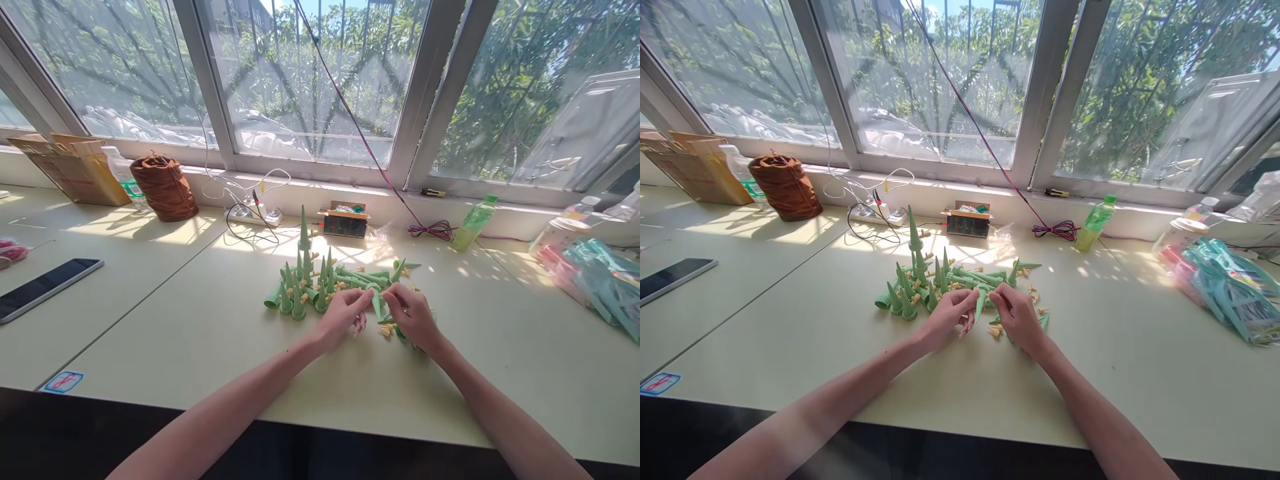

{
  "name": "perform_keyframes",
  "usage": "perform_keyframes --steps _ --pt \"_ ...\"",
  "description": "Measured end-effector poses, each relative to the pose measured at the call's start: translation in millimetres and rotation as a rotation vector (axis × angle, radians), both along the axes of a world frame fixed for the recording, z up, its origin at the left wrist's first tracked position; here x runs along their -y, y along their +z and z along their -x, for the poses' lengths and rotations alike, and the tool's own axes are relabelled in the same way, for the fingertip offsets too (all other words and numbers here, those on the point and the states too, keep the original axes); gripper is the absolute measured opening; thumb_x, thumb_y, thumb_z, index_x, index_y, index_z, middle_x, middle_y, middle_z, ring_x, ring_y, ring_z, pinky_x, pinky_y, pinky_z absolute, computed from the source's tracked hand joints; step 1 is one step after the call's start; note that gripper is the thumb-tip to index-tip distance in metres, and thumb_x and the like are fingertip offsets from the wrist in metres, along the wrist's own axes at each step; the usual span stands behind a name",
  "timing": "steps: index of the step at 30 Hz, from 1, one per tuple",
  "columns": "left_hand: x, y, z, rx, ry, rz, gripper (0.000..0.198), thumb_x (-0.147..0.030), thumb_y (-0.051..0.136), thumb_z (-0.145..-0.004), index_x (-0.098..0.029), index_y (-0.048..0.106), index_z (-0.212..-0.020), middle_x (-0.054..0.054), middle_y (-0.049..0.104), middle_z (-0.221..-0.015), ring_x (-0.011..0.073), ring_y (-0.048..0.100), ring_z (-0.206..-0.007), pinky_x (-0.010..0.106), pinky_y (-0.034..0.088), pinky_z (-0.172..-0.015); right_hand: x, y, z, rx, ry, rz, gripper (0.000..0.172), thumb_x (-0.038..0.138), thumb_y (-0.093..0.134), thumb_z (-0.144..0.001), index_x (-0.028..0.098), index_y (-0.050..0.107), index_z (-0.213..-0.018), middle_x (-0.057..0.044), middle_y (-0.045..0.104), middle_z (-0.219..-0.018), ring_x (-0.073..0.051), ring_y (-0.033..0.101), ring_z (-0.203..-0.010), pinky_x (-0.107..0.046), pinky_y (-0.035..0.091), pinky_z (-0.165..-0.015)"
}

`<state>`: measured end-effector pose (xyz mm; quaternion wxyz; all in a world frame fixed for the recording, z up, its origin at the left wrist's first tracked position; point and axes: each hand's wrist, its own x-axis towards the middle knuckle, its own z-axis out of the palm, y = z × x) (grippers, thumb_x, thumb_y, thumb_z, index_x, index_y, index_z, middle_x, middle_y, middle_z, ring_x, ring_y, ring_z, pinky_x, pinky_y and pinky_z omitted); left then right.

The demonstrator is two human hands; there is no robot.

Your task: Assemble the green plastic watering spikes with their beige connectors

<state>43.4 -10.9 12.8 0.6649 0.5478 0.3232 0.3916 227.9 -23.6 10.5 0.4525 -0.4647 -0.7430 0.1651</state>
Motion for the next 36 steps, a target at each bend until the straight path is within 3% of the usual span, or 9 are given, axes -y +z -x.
perform_keyframes --steps 14,22,26,29,33,36 --pt "0 -3.9 -2 -0.053 0.099 -0.124 0.038 -0.049 0.073 -0.082 -0.017 0.055 -0.094 -0.009 0.047 -0.044 0.0074 0.04 -0.039 0.02 0.032 -0.04 -1 -3.2 -2 -0.052 0.01 0.104 0.039 0.043 0.044 -0.101 0.021 0.045 -0.069 0.006 0.039 -0.051 -0.01 0.036 -0.047 -0.024 0.03 -0.048" --pt "1 -6.3 -3 -0.137 0.181 -0.268 0.038 -0.043 0.074 -0.082 -0.016 0.059 -0.104 -0.007 0.048 -0.055 0.0074 0.044 -0.044 0.019 0.037 -0.042 -4 -7.0 -4 -0.116 0.019 0.165 0.044 0.051 0.045 -0.1 0.021 0.043 -0.067 0.006 0.039 -0.05 -0.01 0.036 -0.045 -0.024 0.029 -0.044" --pt "2 -6.9 -4 -0.146 0.24 -0.44 0.032 -0.04 0.071 -0.085 -0.016 0.061 -0.102 0.002 0.061 -0.081 0.0048 0.044 -0.047 0.02 0.039 -0.041 -2 -6.7 -2 -0.173 0.035 0.208 0.048 0.056 0.046 -0.098 0.021 0.042 -0.065 0.006 0.038 -0.049 -0.009 0.035 -0.043 -0.023 0.028 -0.041" --pt "1 -8.3 -4 -0.179 0.3 -0.639 0.022 -0.032 0.068 -0.089 -0.016 0.063 -0.103 0.006 0.062 -0.101 0.0028 0.044 -0.05 0.019 0.039 -0.044 -1 -3.6 1 -0.252 0.074 0.264 0.05 0.059 0.048 -0.097 0.021 0.045 -0.065 0.007 0.036 -0.047 -0.009 0.035 -0.04 -0.023 0.027 -0.039" --pt "0 -9.9 -3 -0.23 0.334 -0.841 0.016 -0.026 0.063 -0.093 -0.018 0.064 -0.106 0.007 0.064 -0.105 0.0031 0.045 -0.052 0.019 0.041 -0.048 2 3.8 4 -0.375 0.149 0.377 0.052 0.063 0.05 -0.094 0.021 0.045 -0.065 0.008 0.032 -0.044 -0.008 0.032 -0.037 -0.023 0.023 -0.037" --pt "0 -10.8 -3 -0.242 0.339 -0.887 0.016 -0.026 0.063 -0.093 -0.018 0.063 -0.107 0.007 0.064 -0.105 0.0032 0.045 -0.052 0.018 0.041 -0.047 4 8.6 7 -0.44 0.167 0.422 0.055 0.067 0.053 -0.091 0.022 0.041 -0.063 0.009 0.031 -0.045 -0.007 0.03 -0.036 -0.022 0.021 -0.035"
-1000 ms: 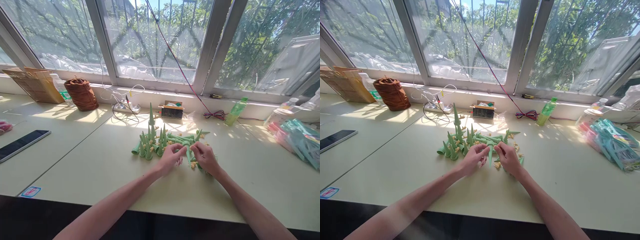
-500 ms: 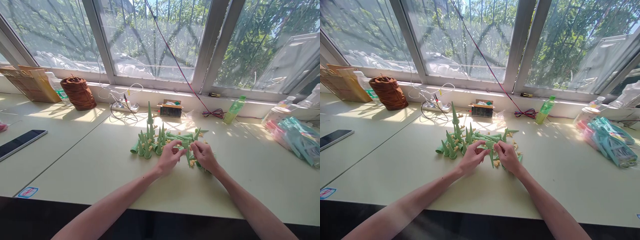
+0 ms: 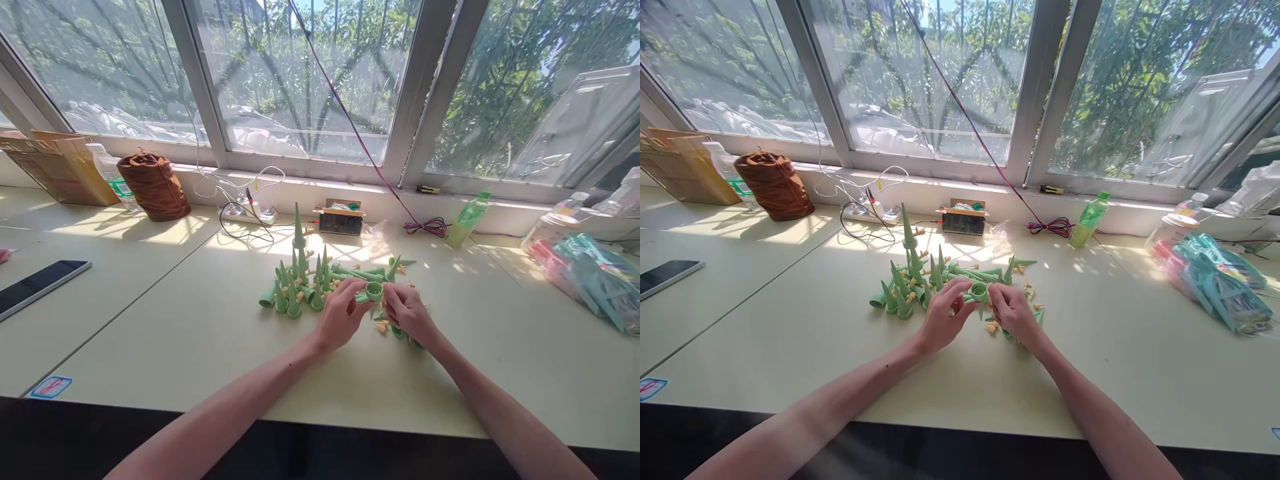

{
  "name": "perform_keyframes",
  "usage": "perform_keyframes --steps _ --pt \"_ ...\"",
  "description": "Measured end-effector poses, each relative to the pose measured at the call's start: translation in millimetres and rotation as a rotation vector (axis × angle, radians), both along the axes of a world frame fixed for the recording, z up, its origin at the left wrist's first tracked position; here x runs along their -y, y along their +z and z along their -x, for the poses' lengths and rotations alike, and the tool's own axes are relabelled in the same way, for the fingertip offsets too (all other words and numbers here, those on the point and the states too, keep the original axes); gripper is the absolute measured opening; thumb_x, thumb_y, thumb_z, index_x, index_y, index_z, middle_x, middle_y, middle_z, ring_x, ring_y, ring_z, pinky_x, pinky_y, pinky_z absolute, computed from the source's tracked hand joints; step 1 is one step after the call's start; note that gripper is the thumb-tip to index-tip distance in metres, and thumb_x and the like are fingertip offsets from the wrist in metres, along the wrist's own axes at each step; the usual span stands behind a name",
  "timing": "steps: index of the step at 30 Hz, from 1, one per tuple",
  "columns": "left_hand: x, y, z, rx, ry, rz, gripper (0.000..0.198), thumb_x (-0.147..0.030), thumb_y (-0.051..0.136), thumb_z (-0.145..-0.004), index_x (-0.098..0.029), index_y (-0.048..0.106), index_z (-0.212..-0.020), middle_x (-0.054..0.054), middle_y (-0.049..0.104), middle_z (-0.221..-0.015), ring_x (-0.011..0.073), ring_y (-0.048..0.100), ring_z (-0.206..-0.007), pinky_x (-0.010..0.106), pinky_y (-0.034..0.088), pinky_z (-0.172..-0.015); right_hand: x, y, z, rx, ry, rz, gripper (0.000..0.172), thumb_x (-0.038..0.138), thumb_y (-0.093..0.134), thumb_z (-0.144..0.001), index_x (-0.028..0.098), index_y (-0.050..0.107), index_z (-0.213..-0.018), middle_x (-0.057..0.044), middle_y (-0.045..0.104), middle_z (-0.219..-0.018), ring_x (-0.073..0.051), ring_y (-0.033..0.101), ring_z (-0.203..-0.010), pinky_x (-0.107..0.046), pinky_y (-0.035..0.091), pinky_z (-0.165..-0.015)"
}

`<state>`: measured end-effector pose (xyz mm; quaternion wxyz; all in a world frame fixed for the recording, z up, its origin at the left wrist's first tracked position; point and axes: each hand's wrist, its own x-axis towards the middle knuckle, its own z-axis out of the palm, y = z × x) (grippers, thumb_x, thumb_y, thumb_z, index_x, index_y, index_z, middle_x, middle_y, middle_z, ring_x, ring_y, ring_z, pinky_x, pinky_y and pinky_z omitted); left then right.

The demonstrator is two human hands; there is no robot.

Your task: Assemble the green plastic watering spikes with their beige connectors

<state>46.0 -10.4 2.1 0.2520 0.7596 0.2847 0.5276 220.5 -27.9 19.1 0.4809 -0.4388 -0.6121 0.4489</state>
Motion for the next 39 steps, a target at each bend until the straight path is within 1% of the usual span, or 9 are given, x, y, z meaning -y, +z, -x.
perform_keyframes --steps 3,7,9,13,18,21,25,32,39 --pt "-0.2 -0.1 -0.7 0.017 -0.016 0.074 0.018 -0.027 0.064 -0.092 -0.018 0.061 -0.106 0.005 0.063 -0.102 0.0026 0.045 -0.051 0.018 0.04 -0.046 0.9 2.4 3.0 -0.028 -0.016 0.001 0.057 0.069 0.055 -0.089 0.022 0.037 -0.061 0.008 0.032 -0.047 -0.006 0.031 -0.036 -0.022 0.022 -0.034" --pt "1.1 1.3 -1.4 0.076 -0.101 0.332 0.024 -0.032 0.062 -0.091 -0.017 0.059 -0.11 0.003 0.062 -0.096 0.0027 0.044 -0.047 0.019 0.039 -0.041 -0.4 1.4 4.4 -0.003 -0.031 -0.03 0.057 0.069 0.053 -0.09 0.022 0.037 -0.061 0.007 0.034 -0.047 -0.007 0.034 -0.037 -0.022 0.023 -0.035" --pt "1.8 2.3 -1.8 0.124 -0.156 0.461 0.029 -0.035 0.062 -0.091 -0.017 0.058 -0.114 0.003 0.061 -0.094 0.0031 0.046 -0.046 0.019 0.039 -0.039 -1.9 -1.0 3.9 0.0 -0.026 -0.04 0.056 0.068 0.052 -0.091 0.022 0.038 -0.062 0.008 0.033 -0.047 -0.007 0.033 -0.037 -0.022 0.023 -0.035" --pt "2.4 4.7 -2.5 0.198 -0.184 0.593 0.039 -0.041 0.064 -0.089 -0.017 0.056 -0.119 0.003 0.059 -0.094 0.0025 0.047 -0.044 0.018 0.037 -0.037 -4.2 -6.1 1.9 0.011 0.004 -0.047 0.053 0.064 0.05 -0.094 0.022 0.038 -0.064 0.008 0.033 -0.047 -0.007 0.031 -0.037 -0.022 0.024 -0.036" --pt "2.2 8.1 -2.2 0.211 -0.169 0.615 0.045 -0.045 0.063 -0.09 -0.019 0.055 -0.125 0.0 0.057 -0.088 0.0027 0.047 -0.043 0.017 0.036 -0.036 -4.1 -6.3 0.2 0.069 0.071 -0.037 0.049 0.063 0.054 -0.093 0.021 0.045 -0.067 0.007 0.041 -0.048 -0.008 0.035 -0.039 -0.023 0.03 -0.038" --pt "2.3 9.2 -2.0 0.217 -0.162 0.62 0.046 -0.046 0.063 -0.09 -0.019 0.055 -0.125 0.0 0.058 -0.088 0.0027 0.046 -0.043 0.018 0.036 -0.037 -4.1 -5.8 0.0 0.064 0.096 0.002 0.048 0.063 0.056 -0.091 0.021 0.048 -0.069 0.006 0.044 -0.049 -0.008 0.036 -0.04 -0.023 0.031 -0.038" --pt "3.0 9.4 -1.6 0.198 -0.15 0.616 0.045 -0.047 0.062 -0.09 -0.02 0.055 -0.125 -0.001 0.056 -0.084 0.003 0.043 -0.043 0.018 0.034 -0.037 -3.7 -5.0 0.2 0.059 0.119 0.02 0.047 0.06 0.057 -0.091 0.021 0.047 -0.068 0.006 0.044 -0.048 -0.008 0.036 -0.04 -0.023 0.031 -0.039" --pt "3.5 7.0 -2.7 0.167 -0.136 0.613 0.04 -0.047 0.059 -0.092 -0.02 0.055 -0.122 -0.005 0.048 -0.067 0.0037 0.036 -0.039 0.018 0.028 -0.036 -1.4 -2.8 0.7 0.086 0.117 -0.007 0.047 0.057 0.057 -0.093 0.021 0.045 -0.065 0.006 0.045 -0.048 -0.008 0.037 -0.04 -0.023 0.03 -0.041" --pt "3.5 7.0 -3.3 0.206 -0.17 0.682 0.039 -0.05 0.062 -0.089 -0.02 0.054 -0.113 -0.007 0.048 -0.062 0.0047 0.037 -0.038 0.019 0.029 -0.036 -2.4 -5.9 0.0 0.112 0.093 -0.021 0.048 0.059 0.057 -0.092 0.02 0.047 -0.065 0.006 0.042 -0.048 -0.009 0.035 -0.043 -0.024 0.029 -0.042"
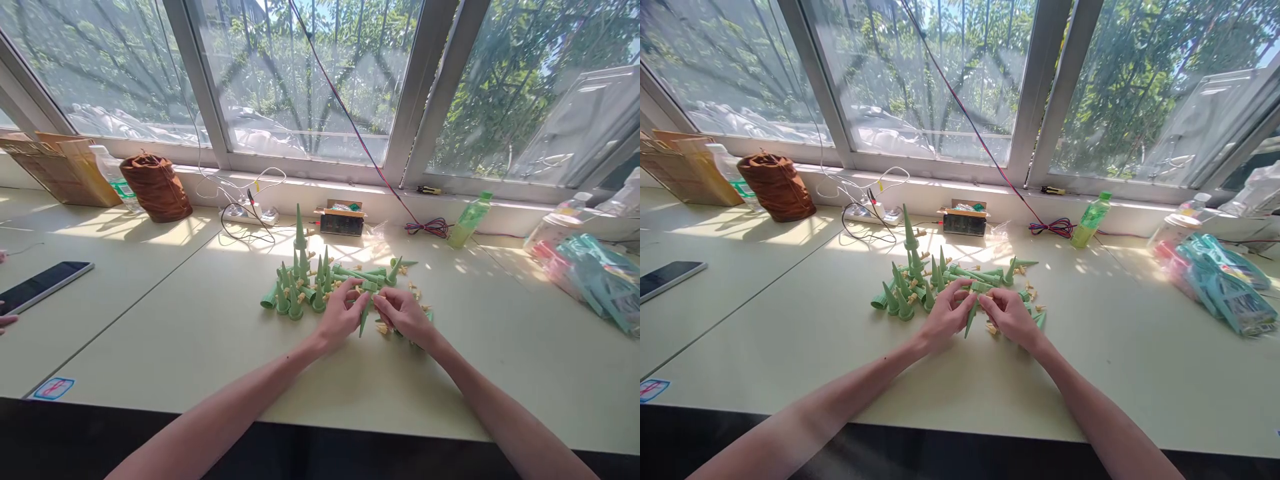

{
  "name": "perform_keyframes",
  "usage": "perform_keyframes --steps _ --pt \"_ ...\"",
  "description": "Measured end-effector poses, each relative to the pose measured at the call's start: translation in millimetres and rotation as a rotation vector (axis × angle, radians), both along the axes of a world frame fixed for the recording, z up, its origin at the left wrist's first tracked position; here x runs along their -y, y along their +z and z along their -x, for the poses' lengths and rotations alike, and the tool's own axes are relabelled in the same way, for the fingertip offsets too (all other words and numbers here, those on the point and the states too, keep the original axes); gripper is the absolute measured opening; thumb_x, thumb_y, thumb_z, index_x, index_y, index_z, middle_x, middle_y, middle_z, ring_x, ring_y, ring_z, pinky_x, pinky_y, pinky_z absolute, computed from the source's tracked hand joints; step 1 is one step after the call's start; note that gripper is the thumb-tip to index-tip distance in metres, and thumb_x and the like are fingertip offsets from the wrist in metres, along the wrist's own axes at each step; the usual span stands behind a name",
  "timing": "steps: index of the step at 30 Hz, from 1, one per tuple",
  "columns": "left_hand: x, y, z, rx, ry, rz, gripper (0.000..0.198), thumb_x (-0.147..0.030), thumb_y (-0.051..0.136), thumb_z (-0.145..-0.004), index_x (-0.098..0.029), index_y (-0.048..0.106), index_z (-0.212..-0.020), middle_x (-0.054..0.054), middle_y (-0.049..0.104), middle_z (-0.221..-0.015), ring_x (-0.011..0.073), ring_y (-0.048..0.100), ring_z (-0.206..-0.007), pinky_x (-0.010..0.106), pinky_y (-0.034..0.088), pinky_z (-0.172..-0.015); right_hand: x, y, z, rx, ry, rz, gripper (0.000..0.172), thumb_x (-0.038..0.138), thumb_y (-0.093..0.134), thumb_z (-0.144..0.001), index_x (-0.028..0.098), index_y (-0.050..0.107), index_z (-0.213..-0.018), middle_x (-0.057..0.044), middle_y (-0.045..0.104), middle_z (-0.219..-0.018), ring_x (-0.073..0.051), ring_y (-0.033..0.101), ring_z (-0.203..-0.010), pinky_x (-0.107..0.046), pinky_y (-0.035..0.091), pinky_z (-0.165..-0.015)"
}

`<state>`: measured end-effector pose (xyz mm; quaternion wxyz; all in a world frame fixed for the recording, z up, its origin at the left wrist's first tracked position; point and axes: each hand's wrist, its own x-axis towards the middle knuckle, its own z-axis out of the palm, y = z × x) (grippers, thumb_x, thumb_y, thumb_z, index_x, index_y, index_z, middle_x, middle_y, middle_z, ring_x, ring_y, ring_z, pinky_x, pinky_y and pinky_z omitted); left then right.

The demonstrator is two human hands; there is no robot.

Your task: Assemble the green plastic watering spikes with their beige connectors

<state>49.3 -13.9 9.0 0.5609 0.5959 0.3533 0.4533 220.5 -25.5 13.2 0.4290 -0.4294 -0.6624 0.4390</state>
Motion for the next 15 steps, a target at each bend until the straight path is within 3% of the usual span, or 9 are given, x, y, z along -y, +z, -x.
perform_keyframes --steps 7,15 --pt "-0.4 3.0 0.3 0.016 0.002 0.044 0.045 -0.053 0.067 -0.084 -0.02 0.053 -0.11 -0.007 0.047 -0.061 0.0045 0.036 -0.039 0.018 0.027 -0.037 -1.2 -2.5 -0.7 0.086 -0.038 -0.053 0.044 0.056 0.058 -0.092 0.02 0.051 -0.068 0.005 0.041 -0.051 -0.01 0.035 -0.047 -0.024 0.027 -0.042" --pt "-2.0 2.9 1.3 0.047 -0.01 0.113 0.045 -0.051 0.07 -0.082 -0.019 0.052 -0.109 -0.008 0.049 -0.059 0.0037 0.033 -0.038 0.018 0.027 -0.036 -1.1 -2.1 -2.8 0.272 -0.094 -0.24 0.036 0.043 0.054 -0.094 0.019 0.051 -0.067 0.005 0.036 -0.057 -0.011 0.031 -0.054 -0.026 0.027 -0.049"
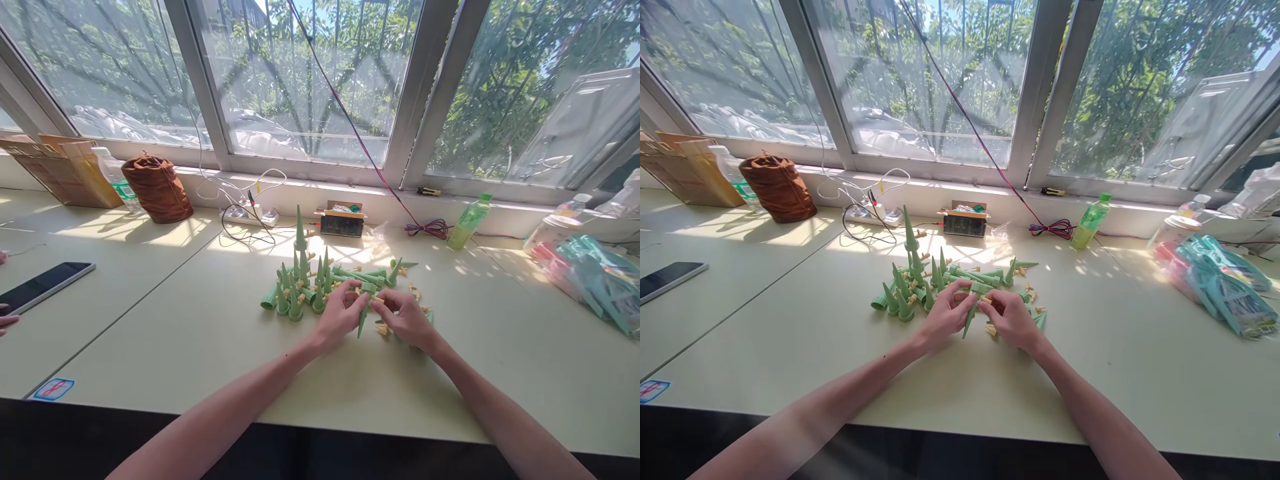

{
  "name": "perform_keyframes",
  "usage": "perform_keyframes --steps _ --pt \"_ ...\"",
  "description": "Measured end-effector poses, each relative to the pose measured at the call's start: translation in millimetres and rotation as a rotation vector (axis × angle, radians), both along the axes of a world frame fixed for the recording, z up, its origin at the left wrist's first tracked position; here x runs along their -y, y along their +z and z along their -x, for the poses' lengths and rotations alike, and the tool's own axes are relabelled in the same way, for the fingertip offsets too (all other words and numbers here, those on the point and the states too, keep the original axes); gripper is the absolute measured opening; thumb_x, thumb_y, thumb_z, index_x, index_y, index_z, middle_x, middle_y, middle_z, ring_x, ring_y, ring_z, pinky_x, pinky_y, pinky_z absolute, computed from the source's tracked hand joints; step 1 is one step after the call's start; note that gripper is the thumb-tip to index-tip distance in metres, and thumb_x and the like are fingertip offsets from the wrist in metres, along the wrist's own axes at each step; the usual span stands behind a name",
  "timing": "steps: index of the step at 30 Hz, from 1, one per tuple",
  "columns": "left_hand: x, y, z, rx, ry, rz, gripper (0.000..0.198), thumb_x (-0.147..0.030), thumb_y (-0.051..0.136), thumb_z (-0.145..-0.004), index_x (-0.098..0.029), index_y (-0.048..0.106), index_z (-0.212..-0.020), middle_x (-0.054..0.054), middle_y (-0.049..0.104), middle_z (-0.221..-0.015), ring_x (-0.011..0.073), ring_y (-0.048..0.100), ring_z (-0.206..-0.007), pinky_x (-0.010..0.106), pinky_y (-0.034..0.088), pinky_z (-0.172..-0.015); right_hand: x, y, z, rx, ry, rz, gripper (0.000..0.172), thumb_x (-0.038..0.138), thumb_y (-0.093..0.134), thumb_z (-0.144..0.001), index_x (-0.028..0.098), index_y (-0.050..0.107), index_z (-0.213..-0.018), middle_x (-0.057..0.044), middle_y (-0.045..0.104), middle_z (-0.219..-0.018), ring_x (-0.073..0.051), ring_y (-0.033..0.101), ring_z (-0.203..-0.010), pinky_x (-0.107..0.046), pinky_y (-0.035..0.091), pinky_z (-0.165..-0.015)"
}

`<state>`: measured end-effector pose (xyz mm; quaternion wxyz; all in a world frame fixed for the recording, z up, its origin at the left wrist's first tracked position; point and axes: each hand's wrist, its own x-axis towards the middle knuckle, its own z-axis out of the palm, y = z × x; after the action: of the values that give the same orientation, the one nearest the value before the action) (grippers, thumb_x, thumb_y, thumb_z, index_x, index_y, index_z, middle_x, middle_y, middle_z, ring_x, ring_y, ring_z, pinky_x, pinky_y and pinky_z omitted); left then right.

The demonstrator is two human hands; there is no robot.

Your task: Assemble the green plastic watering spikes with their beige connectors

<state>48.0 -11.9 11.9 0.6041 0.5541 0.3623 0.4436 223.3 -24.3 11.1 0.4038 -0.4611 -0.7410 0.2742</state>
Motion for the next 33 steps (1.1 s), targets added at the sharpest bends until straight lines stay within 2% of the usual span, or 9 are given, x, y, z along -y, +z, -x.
perform_keyframes --steps 10,14,21,26,33 --pt "-3.7 3.1 3.9 0.029 -0.041 0.123 0.053 -0.054 0.076 -0.076 -0.018 0.054 -0.108 -0.011 0.04 -0.045 0.0043 0.027 -0.037 0.017 0.02 -0.035 -1.4 0.0 -3.8 0.14 -0.006 -0.138 0.033 0.039 0.052 -0.095 0.021 0.05 -0.067 0.003 0.041 -0.056 -0.013 0.034 -0.054 -0.026 0.03 -0.053" --pt "-6.6 2.3 6.0 0.02 -0.069 0.166 0.057 -0.056 0.078 -0.074 -0.018 0.054 -0.108 -0.01 0.044 -0.047 0.0036 0.025 -0.035 0.017 0.019 -0.035 -2.9 -1.2 -4.7 0.175 -0.002 -0.169 0.031 0.037 0.052 -0.095 0.022 0.049 -0.068 0.003 0.042 -0.057 -0.013 0.034 -0.054 -0.027 0.031 -0.055" --pt "-8.2 5.8 5.8 0.043 -0.078 0.183 0.064 -0.062 0.08 -0.069 -0.019 0.052 -0.108 -0.008 0.052 -0.053 0.0022 0.027 -0.034 0.017 0.017 -0.034 -3.1 0.6 -4.8 0.142 -0.013 -0.113 0.029 0.039 0.052 -0.096 0.021 0.052 -0.073 0.004 0.041 -0.058 -0.013 0.035 -0.055 -0.026 0.032 -0.056" --pt "-8.7 3.2 5.0 0.074 -0.06 0.155 0.065 -0.063 0.079 -0.07 -0.018 0.053 -0.11 -0.007 0.055 -0.056 0.0029 0.031 -0.034 0.017 0.021 -0.034 -3.3 2.0 -3.0 0.069 -0.033 -0.067 0.029 0.042 0.055 -0.096 0.02 0.056 -0.077 0.004 0.044 -0.059 -0.013 0.038 -0.055 -0.026 0.032 -0.055" --pt "-8.3 2.4 5.6 0.095 -0.075 0.128 0.061 -0.056 0.077 -0.076 -0.018 0.05 -0.115 -0.011 0.047 -0.05 0.0069 0.04 -0.037 0.017 0.029 -0.034 -3.0 -0.3 -2.8 0.004 -0.03 -0.027 0.034 0.04 0.053 -0.096 0.02 0.047 -0.069 0.004 0.041 -0.059 -0.011 0.035 -0.054 -0.026 0.029 -0.051"
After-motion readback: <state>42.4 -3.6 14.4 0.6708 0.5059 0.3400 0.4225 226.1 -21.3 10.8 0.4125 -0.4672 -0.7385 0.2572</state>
